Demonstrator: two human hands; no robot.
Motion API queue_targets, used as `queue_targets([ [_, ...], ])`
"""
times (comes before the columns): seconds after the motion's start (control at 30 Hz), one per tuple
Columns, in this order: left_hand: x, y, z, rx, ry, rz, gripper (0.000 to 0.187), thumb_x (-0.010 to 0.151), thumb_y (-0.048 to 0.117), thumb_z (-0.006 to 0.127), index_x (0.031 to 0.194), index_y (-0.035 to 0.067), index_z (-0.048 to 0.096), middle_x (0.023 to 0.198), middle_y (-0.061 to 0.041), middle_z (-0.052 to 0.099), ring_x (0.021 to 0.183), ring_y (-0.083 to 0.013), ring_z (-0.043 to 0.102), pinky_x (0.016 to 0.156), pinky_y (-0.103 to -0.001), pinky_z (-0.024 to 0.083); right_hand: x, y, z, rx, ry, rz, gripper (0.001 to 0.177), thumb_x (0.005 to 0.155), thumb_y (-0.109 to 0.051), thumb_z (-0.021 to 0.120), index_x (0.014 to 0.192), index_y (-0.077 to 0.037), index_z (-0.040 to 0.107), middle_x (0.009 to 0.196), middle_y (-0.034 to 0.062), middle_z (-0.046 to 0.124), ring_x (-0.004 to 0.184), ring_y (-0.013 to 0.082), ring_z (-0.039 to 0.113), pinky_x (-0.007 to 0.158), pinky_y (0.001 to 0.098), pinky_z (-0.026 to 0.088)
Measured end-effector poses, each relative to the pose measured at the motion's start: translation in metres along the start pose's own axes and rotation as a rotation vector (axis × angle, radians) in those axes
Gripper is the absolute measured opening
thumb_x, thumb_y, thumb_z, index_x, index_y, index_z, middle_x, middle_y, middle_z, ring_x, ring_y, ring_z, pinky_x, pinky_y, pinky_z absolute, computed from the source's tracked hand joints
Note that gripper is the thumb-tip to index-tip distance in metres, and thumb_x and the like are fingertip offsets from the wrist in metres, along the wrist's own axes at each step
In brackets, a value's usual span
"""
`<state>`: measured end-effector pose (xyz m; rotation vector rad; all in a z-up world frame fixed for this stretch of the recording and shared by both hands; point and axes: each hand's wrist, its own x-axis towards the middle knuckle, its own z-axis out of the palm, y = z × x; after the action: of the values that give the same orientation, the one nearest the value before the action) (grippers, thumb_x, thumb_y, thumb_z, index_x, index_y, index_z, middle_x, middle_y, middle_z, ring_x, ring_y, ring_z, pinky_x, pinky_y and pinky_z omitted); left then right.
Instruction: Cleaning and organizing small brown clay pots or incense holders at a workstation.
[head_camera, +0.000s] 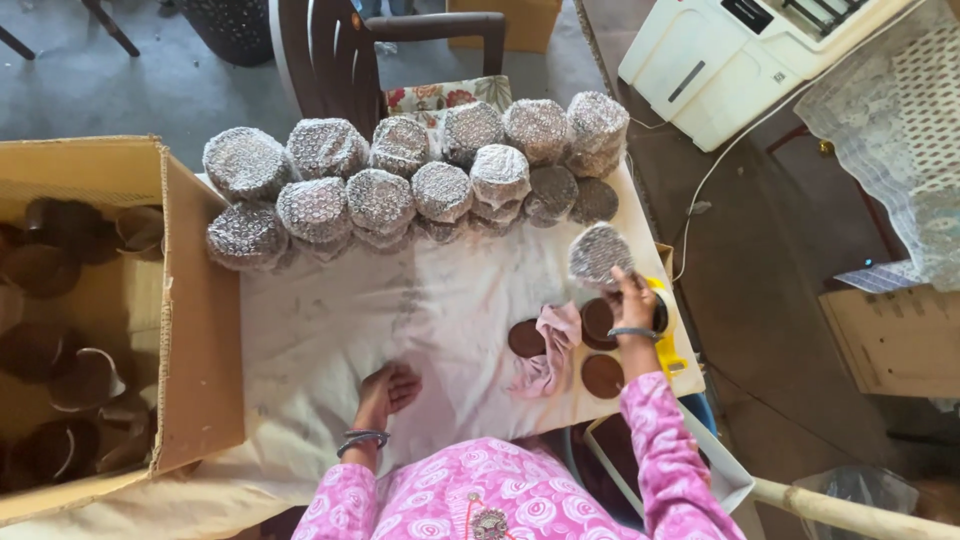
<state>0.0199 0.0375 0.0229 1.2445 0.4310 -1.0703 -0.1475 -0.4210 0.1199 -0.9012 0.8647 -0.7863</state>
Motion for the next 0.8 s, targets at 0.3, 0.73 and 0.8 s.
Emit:
queue_targets([
  [0.3, 0.007, -0.001, -0.001, 0.027, 0.060, -0.063, 0.050, 0.099, 0.043, 0.050, 0.118, -0.001, 0.065, 0.106, -0.019, 0.077, 0.094, -0.0315, 0.076, 0.085, -0.042, 0.060, 0.113, -0.011, -0.008, -0.129, 0.101, 0.009, 0.024, 0.082, -0.014, 0.085, 0.100, -0.008, 0.071, 0.085, 0.0021, 0.071, 0.066, 0.0142, 0.067, 0.057, 0.0283, 0.056],
  [0.73, -0.007, 0.012, 0.010, 0.087, 0.144, -0.121, 0.050, 0.097, 0.044, 0.053, 0.112, -0.001, 0.070, 0.099, -0.018, 0.079, 0.089, -0.0317, 0.077, 0.082, -0.042, 0.061, 0.225, -0.034, 0.004, -0.418, 0.021, 0.018, 0.014, 0.087, -0.017, 0.084, 0.094, -0.010, 0.074, 0.075, -0.0052, 0.065, 0.057, 0.0073, 0.055, 0.051, 0.0239, 0.045],
  [0.8, -0.004, 0.010, 0.009, 0.077, 0.150, -0.127, 0.051, 0.097, 0.044, 0.053, 0.111, -0.001, 0.070, 0.098, -0.019, 0.079, 0.089, -0.0324, 0.077, 0.081, -0.043, 0.061, 0.226, -0.044, 0.018, -0.474, -0.008, 0.020, 0.012, 0.088, -0.018, 0.082, 0.096, -0.012, 0.075, 0.075, -0.0063, 0.066, 0.059, 0.0059, 0.057, 0.052, 0.0226, 0.045],
])
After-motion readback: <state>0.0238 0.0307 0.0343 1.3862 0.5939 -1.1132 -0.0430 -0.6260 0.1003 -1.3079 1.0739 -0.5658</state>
